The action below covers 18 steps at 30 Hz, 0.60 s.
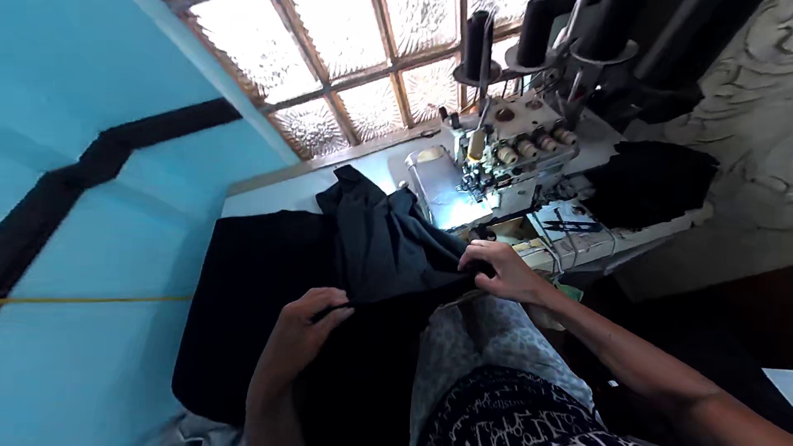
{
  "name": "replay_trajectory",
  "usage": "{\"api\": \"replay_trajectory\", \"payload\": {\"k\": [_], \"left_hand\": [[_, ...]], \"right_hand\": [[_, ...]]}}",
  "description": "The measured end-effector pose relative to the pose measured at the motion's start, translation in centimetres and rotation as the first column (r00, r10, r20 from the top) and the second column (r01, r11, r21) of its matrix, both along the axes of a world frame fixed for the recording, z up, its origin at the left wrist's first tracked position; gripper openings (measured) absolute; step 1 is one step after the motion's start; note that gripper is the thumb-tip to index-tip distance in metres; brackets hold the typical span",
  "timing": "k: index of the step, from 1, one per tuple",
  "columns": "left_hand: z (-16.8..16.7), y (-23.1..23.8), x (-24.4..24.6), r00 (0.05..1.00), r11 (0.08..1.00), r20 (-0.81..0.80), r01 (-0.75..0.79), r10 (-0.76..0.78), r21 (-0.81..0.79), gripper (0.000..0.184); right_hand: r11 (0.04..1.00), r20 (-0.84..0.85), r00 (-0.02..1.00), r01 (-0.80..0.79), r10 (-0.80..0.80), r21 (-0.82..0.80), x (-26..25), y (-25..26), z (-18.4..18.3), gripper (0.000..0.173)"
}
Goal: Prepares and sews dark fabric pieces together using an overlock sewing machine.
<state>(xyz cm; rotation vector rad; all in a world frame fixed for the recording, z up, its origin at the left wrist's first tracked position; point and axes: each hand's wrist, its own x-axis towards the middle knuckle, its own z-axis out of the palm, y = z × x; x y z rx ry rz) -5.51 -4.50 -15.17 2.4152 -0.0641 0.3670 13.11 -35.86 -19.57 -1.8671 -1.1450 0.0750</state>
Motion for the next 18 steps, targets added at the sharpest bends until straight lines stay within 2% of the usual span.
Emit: {"api": "replay_trajectory", "payload": {"k": [2, 4, 6, 9, 11, 14, 16, 18], "left_hand": [[-0.4, -0.8, 0.1, 0.998, 0.986, 0.056, -0.025, 0.035, -0.162, 0.022], [-0.5, -1.9, 0.4, 0.988, 0.963, 0.1, -0.091, 0.12, -0.253, 0.019], [-0.6, -2.8, 1.1, 0.973, 0.953, 0.173, -0.1, 0.154, -0.284, 0.019], [-1.0, -3.4, 2.2, 0.95, 0.952, 0.286, -0.033, 0.124, -0.304, 0.02], [-1.4, -3.7, 2.5, 0.938, 0.94, 0.302, -0.059, 0.167, -0.335, 0.021], [-2.5, -4.4, 2.6, 0.898, 0.925, 0.254, -0.306, 0.36, -0.227, 0.021], [-3.5, -4.7, 2.5, 0.863, 0.887, 0.207, -0.459, 0.46, -0.058, 0.025], [-4.6, -5.4, 2.4, 0.834, 0.836, 0.173, -0.543, 0.524, 0.082, 0.024]], "right_hand": [[0.998, -0.054, 0.999, -0.003, 0.006, 0.057, 0.3, 0.0, 0.0, 0.013], [0.993, -0.102, 0.995, 0.018, -0.006, 0.114, 0.4, 0.1, 0.2, 0.011], [0.99, -0.135, 0.99, 0.052, -0.034, 0.134, 0.2, 0.5, 0.8, 0.015], [0.984, -0.186, 0.979, 0.114, -0.088, 0.134, -0.1, 1.4, 1.3, 0.025], [0.972, -0.188, 0.969, 0.19, -0.162, 0.139, -0.5, 2.4, 1.2, 0.023], [0.954, -0.146, 0.952, 0.285, -0.27, 0.096, -0.7, 3.4, 0.3, 0.019], [0.95, -0.158, 0.938, 0.312, -0.308, 0.004, -0.3, 3.4, -0.4, 0.017], [0.948, -0.193, 0.93, 0.292, -0.312, -0.126, -0.1, 3.4, -1.2, 0.023]]}}
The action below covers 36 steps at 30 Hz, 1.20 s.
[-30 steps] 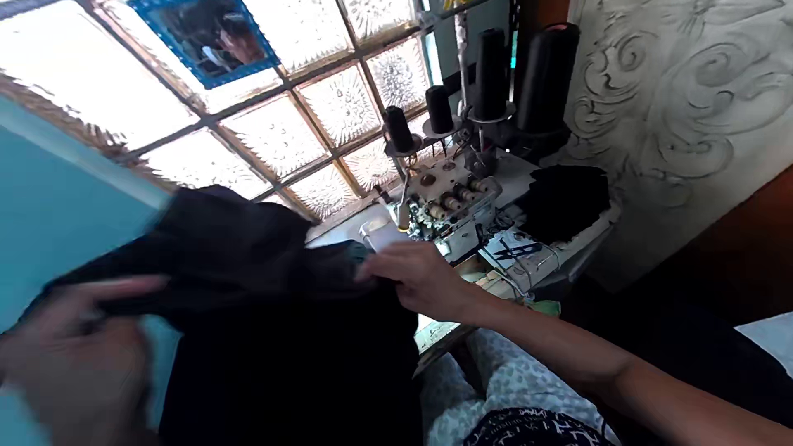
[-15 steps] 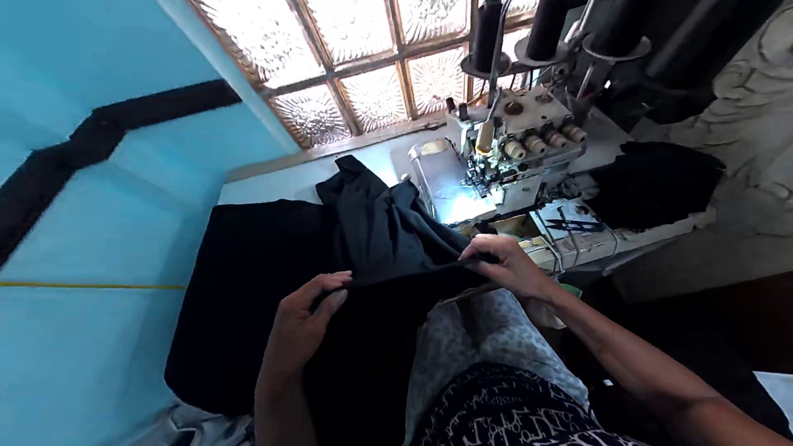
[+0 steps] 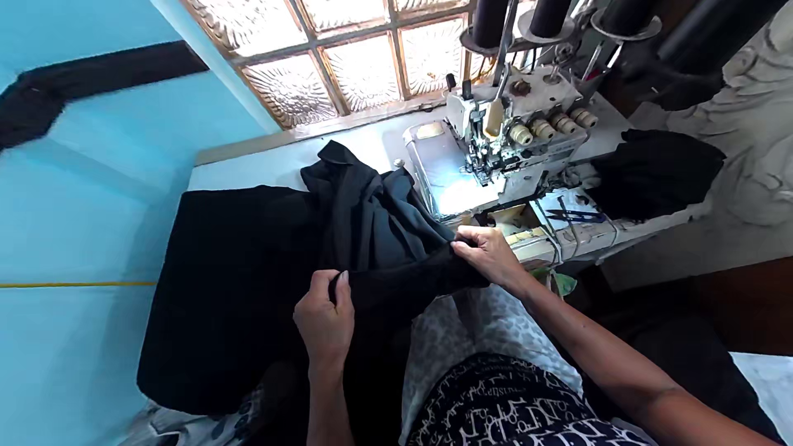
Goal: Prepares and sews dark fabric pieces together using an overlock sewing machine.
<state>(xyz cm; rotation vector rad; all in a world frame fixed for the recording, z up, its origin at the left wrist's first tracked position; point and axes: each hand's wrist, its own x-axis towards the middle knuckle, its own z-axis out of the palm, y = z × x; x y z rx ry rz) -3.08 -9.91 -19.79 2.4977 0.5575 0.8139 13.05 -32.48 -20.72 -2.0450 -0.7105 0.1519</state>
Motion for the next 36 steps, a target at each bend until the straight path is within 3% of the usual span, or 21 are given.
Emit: {"api": "replay_trajectory", "payload": {"k": [2, 4, 7, 11, 13, 16, 19, 22, 24, 26, 29, 32, 34, 36], "left_hand": [[-1.2, -0.9, 0.0, 0.995, 0.995, -0.073, -0.059, 0.065, 0.084, 0.021], [-2.5, -1.7, 0.0, 0.99, 0.984, -0.085, -0.099, 0.112, 0.149, 0.02], [-4.0, -1.9, 0.3, 0.983, 0.975, -0.047, -0.168, 0.177, 0.148, 0.021], [-3.8, -1.8, 0.9, 0.98, 0.981, -0.095, -0.163, 0.173, 0.101, 0.021], [-2.5, -1.9, 0.5, 0.988, 0.994, -0.109, -0.111, 0.109, -0.012, 0.021], [0.3, -1.9, -1.0, 0.994, 0.987, 0.099, 0.068, -0.054, -0.147, 0.023], [2.9, -1.6, -2.1, 0.884, 0.92, 0.432, 0.306, -0.179, -0.245, 0.014], [4.9, -1.4, -2.4, 0.786, 0.874, 0.576, 0.425, -0.227, -0.235, 0.017], [5.7, -2.0, -2.3, 0.755, 0.854, 0.607, 0.467, -0.25, -0.23, 0.017], [5.7, -2.5, -2.1, 0.767, 0.871, 0.598, 0.438, -0.234, -0.221, 0.017], [4.8, -3.0, -1.7, 0.877, 0.978, 0.466, 0.181, -0.113, -0.103, 0.015], [2.3, -2.8, -0.7, 0.984, 0.989, 0.154, -0.108, 0.092, 0.101, 0.025], [-0.5, -2.2, 0.3, 0.987, 0.974, -0.038, -0.145, 0.154, 0.174, 0.026], [-3.6, -1.7, 1.1, 0.977, 0.958, -0.126, -0.136, 0.172, 0.254, 0.026]], "right_hand": [[0.988, -0.009, 0.999, -0.04, 0.039, -0.151, -0.2, 0.0, -0.7, 0.026], [0.973, 0.12, 0.987, -0.078, 0.106, -0.219, -0.9, -0.3, -1.7, 0.022], [0.984, 0.349, 0.925, -0.108, 0.153, -0.143, -1.8, -1.3, -3.0, 0.018], [0.999, 0.27, 0.961, -0.047, 0.051, -0.021, -1.3, -2.0, -1.1, 0.013], [0.997, 0.258, 0.963, -0.077, 0.076, -0.006, -1.0, -2.3, 0.9, 0.014], [0.989, 0.283, 0.951, -0.139, 0.121, 0.042, -1.6, -2.9, 4.6, 0.015], [0.955, 0.232, 0.967, -0.166, 0.108, 0.244, -1.9, -4.0, 7.6, 0.012], [0.849, 0.177, 0.978, -0.186, 0.111, 0.494, -1.9, -4.1, 9.1, 0.011], [0.811, 0.166, 0.977, -0.201, 0.13, 0.549, -2.2, -3.6, 9.3, 0.012], [0.869, 0.176, 0.982, -0.145, 0.068, 0.473, -2.8, -3.0, 8.7, 0.012], [0.977, 0.281, 0.951, 0.072, -0.127, 0.199, -3.5, -1.6, 6.7, 0.017], [0.982, 0.454, 0.876, 0.188, -0.163, -0.011, -3.1, 0.3, 2.8, 0.021], [0.964, 0.519, 0.845, 0.228, -0.128, -0.134, -2.3, 1.6, -0.5, 0.017], [0.934, 0.559, 0.825, 0.261, -0.086, -0.242, -1.6, 2.7, -3.8, 0.013]]}}
